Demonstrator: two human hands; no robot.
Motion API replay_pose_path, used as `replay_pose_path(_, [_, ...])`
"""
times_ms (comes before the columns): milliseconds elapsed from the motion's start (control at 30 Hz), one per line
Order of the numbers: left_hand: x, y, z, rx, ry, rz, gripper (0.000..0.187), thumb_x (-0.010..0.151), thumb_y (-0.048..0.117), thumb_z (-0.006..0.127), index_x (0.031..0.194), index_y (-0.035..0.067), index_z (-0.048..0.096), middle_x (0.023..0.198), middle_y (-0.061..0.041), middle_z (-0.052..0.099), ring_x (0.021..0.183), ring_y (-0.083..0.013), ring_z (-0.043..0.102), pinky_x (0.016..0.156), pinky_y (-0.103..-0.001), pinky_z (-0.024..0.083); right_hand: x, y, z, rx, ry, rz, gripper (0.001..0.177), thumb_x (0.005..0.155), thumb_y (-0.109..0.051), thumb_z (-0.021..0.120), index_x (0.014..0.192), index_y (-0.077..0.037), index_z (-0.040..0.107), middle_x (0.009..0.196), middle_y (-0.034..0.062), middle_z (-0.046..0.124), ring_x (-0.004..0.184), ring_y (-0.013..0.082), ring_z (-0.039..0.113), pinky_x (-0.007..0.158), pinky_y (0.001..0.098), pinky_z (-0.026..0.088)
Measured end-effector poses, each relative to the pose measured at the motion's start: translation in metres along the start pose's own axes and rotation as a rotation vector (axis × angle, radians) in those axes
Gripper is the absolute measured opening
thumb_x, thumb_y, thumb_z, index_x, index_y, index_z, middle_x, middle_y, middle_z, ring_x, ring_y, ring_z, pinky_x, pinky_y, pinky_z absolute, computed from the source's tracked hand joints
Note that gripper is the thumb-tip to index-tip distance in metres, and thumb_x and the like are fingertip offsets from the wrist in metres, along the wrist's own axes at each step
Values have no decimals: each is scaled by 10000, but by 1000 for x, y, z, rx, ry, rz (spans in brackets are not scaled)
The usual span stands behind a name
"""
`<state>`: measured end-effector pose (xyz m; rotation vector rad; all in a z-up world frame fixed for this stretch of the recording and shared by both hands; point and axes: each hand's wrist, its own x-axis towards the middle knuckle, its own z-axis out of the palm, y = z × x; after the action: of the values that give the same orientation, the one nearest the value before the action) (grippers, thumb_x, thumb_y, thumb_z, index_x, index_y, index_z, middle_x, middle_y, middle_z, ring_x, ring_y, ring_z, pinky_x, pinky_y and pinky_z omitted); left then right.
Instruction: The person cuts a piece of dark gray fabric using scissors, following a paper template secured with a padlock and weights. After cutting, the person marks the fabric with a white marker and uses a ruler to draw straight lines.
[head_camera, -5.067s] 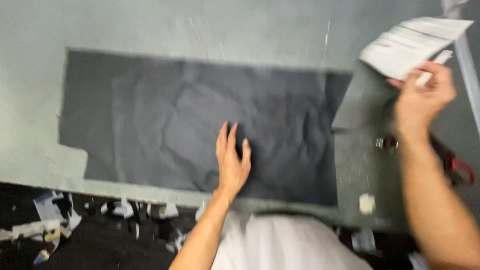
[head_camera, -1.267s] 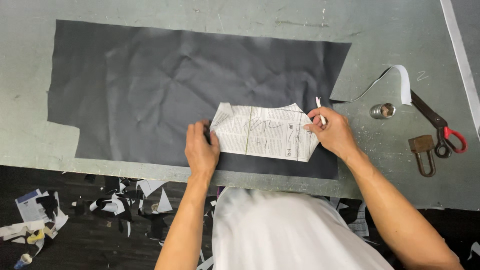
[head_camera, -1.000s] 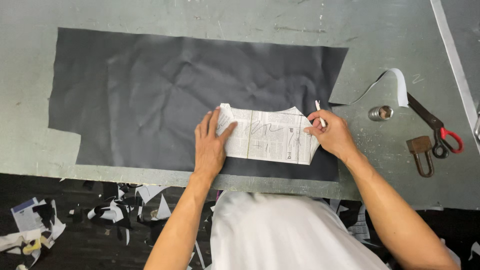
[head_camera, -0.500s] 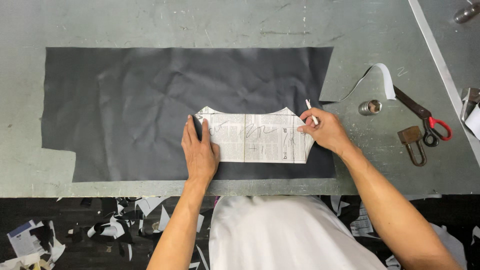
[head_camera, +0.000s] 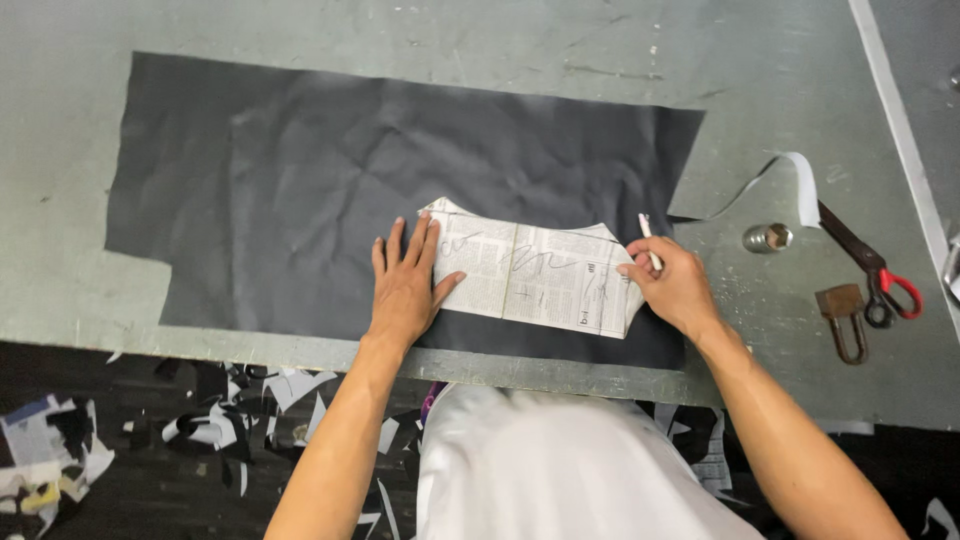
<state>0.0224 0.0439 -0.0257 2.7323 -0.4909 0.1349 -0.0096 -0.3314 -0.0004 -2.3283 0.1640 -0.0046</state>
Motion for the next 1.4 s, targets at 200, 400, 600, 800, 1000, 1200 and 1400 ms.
replay_pose_path(200, [9, -4, -3, -41, 2, -12, 808, 929, 496, 655, 1536, 27, 401, 1637, -144, 311, 1499, -431, 232, 1190, -626, 175, -6, 10, 7, 112, 12, 31, 209, 885, -131, 807, 1062, -43, 738, 833, 4, 653, 705, 75, 570, 644, 241, 483])
replay_pose_path(400, [-2, 8, -1, -125, 183, -182, 738, 975, 421, 650, 1545, 23, 402, 1656, -234, 255, 1530, -428, 210, 1204, -618, 168, -7, 16, 20, 255, -7, 111, 171, 898, -130, 791, 1042, -51, 742, 825, -5, 660, 723, 63, 581, 645, 228, 473])
replay_pose_path(600, [-21, 32, 4, -191, 235, -262, 745, 960, 346, 690, 1549, 14, 378, 1643, -316, 194, 1533, -470, 172, 1211, -644, 123, -6, 5, 21, 175, 17, 128, 175, 891, -131, 790, 1042, -58, 740, 803, -4, 674, 714, 71, 586, 639, 240, 479])
replay_pose_path(800, [-25, 48, 1, -170, 143, -179, 622, 968, 188, 629, 1565, 200, 455, 1683, -285, 118, 1558, -459, 136, 1232, -633, 99, 5, -16, 2, 85, 37, 86, 175, 888, -115, 787, 1048, -57, 745, 798, 2, 666, 691, 93, 590, 624, 261, 490])
replay_pose_path(1000, [-34, 46, 0, -156, 16, -146, 517, 1019, 251, 596, 1528, 226, 512, 1689, -257, 108, 1568, -434, 84, 1218, -658, 42, 8, -16, 0, 47, 30, -19, 180, 883, -113, 795, 1042, -51, 737, 849, 25, 657, 714, 115, 632, 648, 280, 527])
replay_pose_path(1200, [-31, 25, -16, -199, -52, -210, 599, 925, 375, 678, 1482, 223, 521, 1647, -284, 88, 1530, -448, 41, 1157, -699, -20, 12, -21, 0, -15, 23, -33, 182, 887, -100, 791, 1057, -56, 744, 878, 42, 669, 727, 154, 655, 661, 305, 539])
replay_pose_path(1400, [-20, 7, -17, -152, -41, -150, 575, 946, 403, 693, 1489, 277, 551, 1679, -247, 147, 1556, -424, 117, 1188, -705, 0, 16, -25, 1, -49, 52, -57, 192, 877, -110, 796, 1055, -59, 743, 895, 65, 674, 765, 192, 668, 684, 329, 546])
